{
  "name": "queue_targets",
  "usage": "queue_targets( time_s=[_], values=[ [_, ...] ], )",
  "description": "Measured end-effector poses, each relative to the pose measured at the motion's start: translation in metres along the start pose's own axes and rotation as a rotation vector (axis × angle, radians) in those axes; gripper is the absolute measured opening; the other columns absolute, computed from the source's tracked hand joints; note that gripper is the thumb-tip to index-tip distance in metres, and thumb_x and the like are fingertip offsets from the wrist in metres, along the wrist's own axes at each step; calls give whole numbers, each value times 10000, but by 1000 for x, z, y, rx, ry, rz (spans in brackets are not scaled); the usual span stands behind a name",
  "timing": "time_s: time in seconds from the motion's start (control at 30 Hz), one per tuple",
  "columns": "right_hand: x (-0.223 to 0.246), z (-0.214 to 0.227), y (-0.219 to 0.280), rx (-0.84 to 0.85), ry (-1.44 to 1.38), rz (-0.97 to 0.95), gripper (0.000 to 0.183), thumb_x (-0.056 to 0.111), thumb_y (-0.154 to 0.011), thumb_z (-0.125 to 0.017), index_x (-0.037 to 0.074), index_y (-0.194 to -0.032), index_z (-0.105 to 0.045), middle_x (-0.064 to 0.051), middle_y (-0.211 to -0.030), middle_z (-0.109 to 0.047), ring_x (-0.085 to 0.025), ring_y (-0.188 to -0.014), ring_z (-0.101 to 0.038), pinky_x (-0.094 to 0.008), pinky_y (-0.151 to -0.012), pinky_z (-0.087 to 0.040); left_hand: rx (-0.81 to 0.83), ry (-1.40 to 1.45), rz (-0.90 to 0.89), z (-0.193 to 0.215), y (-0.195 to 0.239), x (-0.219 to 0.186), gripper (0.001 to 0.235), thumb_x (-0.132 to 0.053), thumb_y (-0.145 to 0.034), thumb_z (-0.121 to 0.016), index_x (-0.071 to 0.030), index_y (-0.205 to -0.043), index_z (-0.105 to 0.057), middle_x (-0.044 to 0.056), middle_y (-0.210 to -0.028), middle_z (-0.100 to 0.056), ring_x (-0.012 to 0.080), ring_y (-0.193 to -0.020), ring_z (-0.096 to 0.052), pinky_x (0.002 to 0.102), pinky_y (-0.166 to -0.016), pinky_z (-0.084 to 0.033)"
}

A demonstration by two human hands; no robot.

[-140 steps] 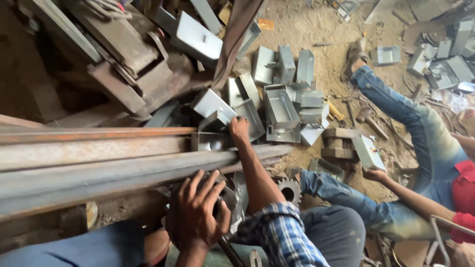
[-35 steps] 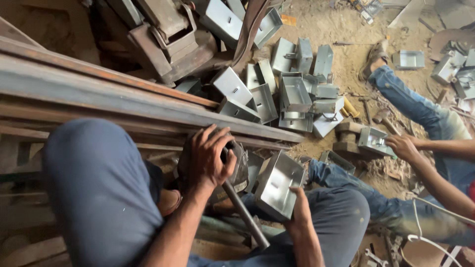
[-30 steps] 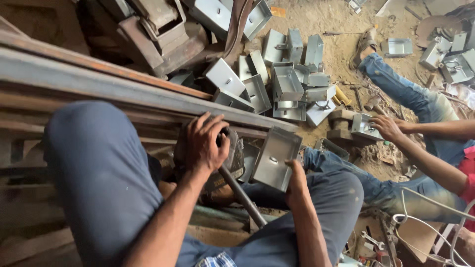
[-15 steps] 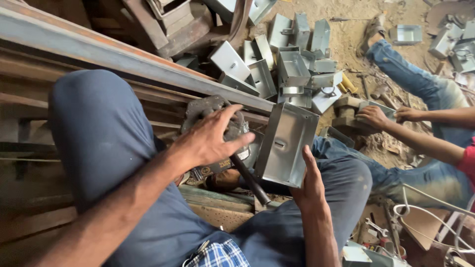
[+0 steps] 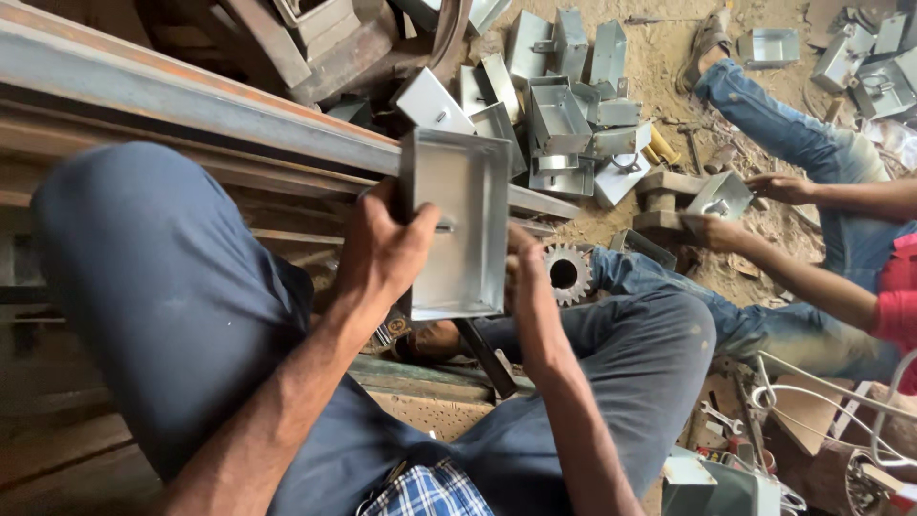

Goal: The person assembles and secures components of small metal boxes by hand, using a hammer to fit parts together and a punch-like tool to create or widen holes.

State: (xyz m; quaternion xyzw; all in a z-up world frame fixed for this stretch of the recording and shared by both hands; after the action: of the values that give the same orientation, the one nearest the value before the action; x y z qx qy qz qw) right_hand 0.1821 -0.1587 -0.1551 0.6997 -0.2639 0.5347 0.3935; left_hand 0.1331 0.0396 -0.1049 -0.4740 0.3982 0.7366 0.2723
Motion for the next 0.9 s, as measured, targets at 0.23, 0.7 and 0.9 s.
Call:
queue_targets(
  time_s=[0.23,0.7,0.9],
  values=[
    [-44,-12,23,176,562,-385,642,349,-940,-593,114,-1510,-413,-173,-1250,-679,-300,-1044,-703,-409,-888,-594,-209,75,-158,46,6,-8,189,-217,-829,-624,-41,-861,-682,28,-714,-664,152,-623,-594,343,-566,-476],
    [-26,-46,32,298,562,23,551,352,-1084,-578,88,-1521,-371,-66,-921,-665,-131,-824,-628,-319,-707,-513,-247,301,-112,54,-1,15,229,-194,-871,-550,-27,-965,-676,7,-885,-682,117,-795,-570,301,-718,-478],
    [-23,-18,45,191,378,-103,574,291,-1018,-577,143,-1539,-389,-26,-832,-582,-87,-656,-445,-262,-531,-364,-346,155,-83,63,1,27,278,-241,-889,-549,-12,-969,-685,96,-889,-711,204,-789,-618,352,-720,-488]
  ],
)
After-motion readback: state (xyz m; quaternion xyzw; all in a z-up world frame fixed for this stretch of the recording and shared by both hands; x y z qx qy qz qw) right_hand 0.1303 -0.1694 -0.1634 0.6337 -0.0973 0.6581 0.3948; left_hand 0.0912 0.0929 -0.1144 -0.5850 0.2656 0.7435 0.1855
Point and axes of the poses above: each hand's wrist, its own y-axis away from the middle knuckle, its own z-axis out of the back of the hand, x = y × z, the point moved 10 cm from there along -y, towards the middle knuckle
